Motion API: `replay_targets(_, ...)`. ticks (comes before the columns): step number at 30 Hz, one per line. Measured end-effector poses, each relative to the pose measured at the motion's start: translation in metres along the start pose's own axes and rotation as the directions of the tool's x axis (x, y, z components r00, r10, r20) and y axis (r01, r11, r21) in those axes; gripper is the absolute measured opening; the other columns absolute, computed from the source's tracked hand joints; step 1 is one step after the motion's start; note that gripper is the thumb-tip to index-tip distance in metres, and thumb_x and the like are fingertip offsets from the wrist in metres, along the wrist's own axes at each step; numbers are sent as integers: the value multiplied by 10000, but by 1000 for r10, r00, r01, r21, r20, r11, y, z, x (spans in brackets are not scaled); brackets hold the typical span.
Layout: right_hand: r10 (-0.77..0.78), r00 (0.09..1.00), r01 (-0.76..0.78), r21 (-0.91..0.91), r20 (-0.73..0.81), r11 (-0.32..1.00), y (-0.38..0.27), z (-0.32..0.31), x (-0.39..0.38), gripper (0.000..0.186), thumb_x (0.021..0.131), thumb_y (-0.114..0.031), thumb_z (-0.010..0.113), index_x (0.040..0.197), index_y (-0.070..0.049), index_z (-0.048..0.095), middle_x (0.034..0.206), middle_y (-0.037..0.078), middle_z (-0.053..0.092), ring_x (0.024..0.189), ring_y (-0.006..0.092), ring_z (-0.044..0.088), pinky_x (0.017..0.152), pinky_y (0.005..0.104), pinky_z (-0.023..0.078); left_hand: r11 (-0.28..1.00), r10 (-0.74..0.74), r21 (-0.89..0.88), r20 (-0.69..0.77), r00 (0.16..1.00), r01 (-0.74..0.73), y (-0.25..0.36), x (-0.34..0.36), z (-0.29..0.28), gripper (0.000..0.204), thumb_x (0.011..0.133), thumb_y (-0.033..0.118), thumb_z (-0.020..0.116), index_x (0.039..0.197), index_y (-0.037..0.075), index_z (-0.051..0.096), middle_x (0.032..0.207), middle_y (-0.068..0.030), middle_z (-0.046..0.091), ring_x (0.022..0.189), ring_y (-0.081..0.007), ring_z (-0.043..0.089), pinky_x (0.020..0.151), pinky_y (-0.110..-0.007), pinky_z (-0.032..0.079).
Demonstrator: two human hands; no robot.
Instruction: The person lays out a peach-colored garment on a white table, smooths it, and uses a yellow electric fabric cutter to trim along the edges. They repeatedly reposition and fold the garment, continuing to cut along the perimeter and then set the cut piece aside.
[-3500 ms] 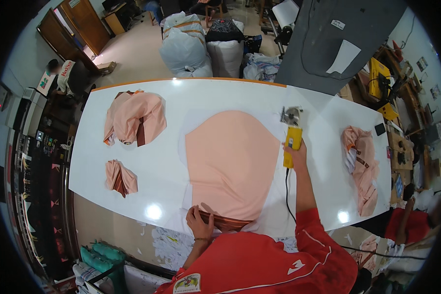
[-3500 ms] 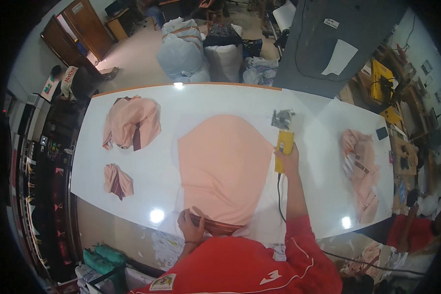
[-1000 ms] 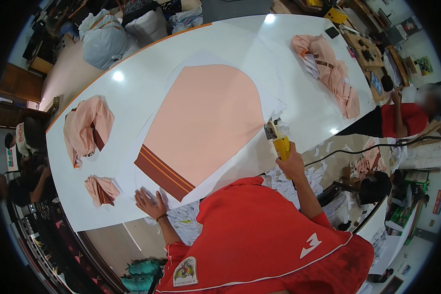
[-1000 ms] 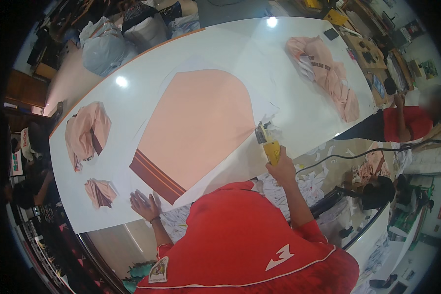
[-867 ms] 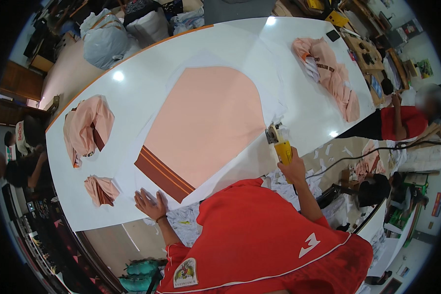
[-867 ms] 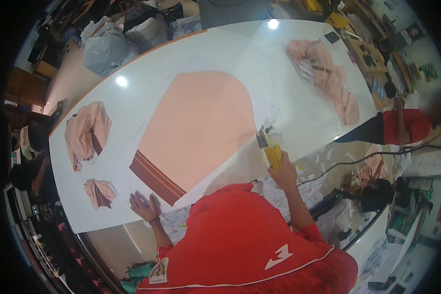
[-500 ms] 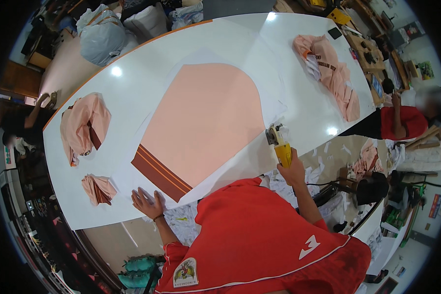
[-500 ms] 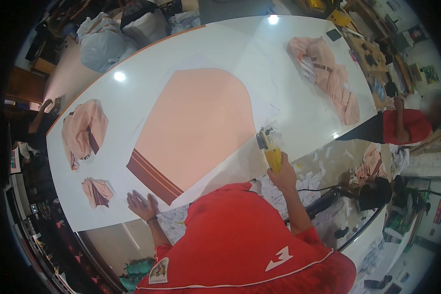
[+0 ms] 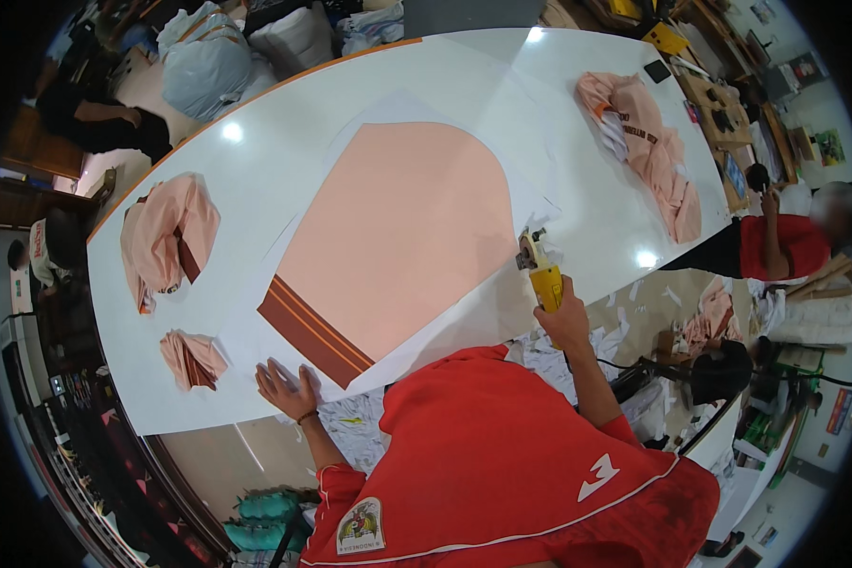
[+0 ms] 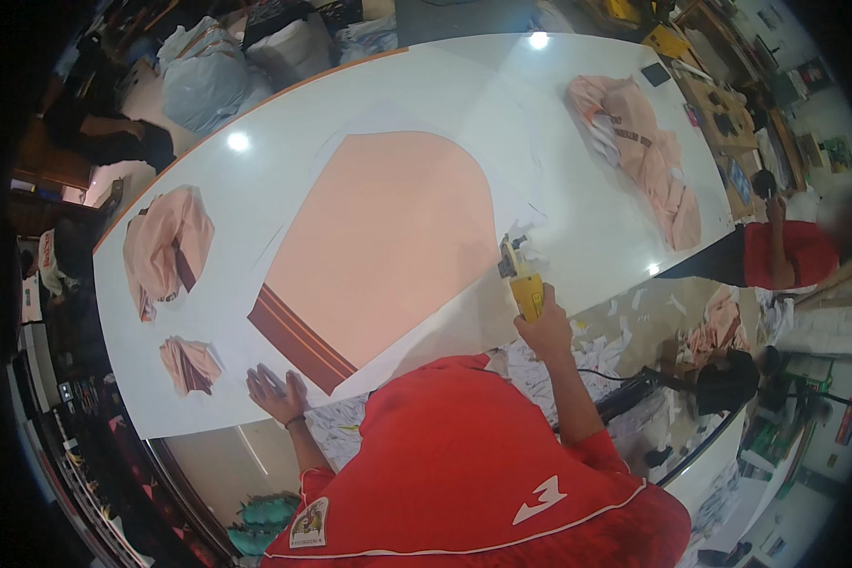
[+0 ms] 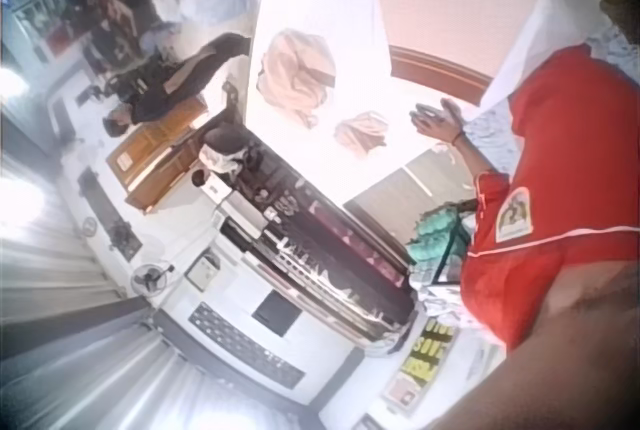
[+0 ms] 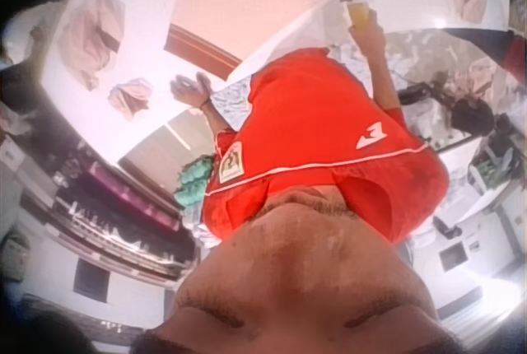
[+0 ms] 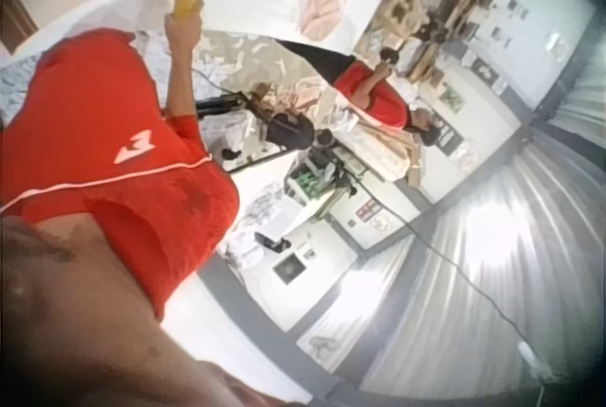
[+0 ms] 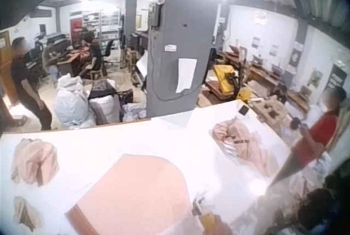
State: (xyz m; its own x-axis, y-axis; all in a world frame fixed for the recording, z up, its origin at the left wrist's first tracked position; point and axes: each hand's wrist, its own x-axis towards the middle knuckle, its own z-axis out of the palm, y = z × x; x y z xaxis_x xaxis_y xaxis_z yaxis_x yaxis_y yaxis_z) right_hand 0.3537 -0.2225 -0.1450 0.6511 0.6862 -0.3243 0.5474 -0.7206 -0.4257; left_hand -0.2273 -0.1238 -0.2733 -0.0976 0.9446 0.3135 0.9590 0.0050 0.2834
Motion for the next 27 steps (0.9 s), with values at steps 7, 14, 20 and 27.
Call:
replay_targets(7, 47, 999, -48, 22, 22, 999, -17, 1, 21, 777, 767, -291, 790, 1433, -103, 438, 1037, 305, 726, 990, 528, 704, 837, 604, 571, 1000, -11, -8, 5, 1000, 11, 3, 1, -3, 794, 869, 469, 788, 1522, 71, 574, 1631, -234, 441, 1502, -438, 379, 1227, -614, 275)
replay_targets(14, 79, 996, -78, -29, 32, 997, -33, -2, 52, 763, 767, -312, 800, 1410, -118, 438, 1095, 295, 725, 1018, 520, 709, 861, 592, 581, 1000, -20, -24, 7, 1000, 20, 1, 1, -2, 800, 861, 475, 788, 1526, 85, 574, 1637, -229, 437, 1515, -438, 375, 1241, -615, 261)
replay_targets(20, 26, 998, -26, -17, 52, 1000, -41, -10, 86, 725, 774, -314, 801, 1376, -112, 451, 1107, 292, 725, 1034, 513, 710, 869, 585, 584, 1000, -5, -22, 2, 1000, 5, 4, 0, -4, 800, 865, 471, 793, 1533, 94, 565, 1634, -237, 437, 1515, -444, 374, 1240, -613, 272)
replay_targets(27, 11, 995, -6, -54, 94, 999, -56, -27, 132, 700, 779, -303, 800, 1360, -104, 462, 1130, 271, 731, 1056, 498, 715, 882, 574, 587, 1000, -22, -5, -44, 999, 22, 5, 0, -7, 762, 919, 441, 780, 1549, 83, 543, 1639, -243, 419, 1523, -454, 355, 1242, -602, 289)
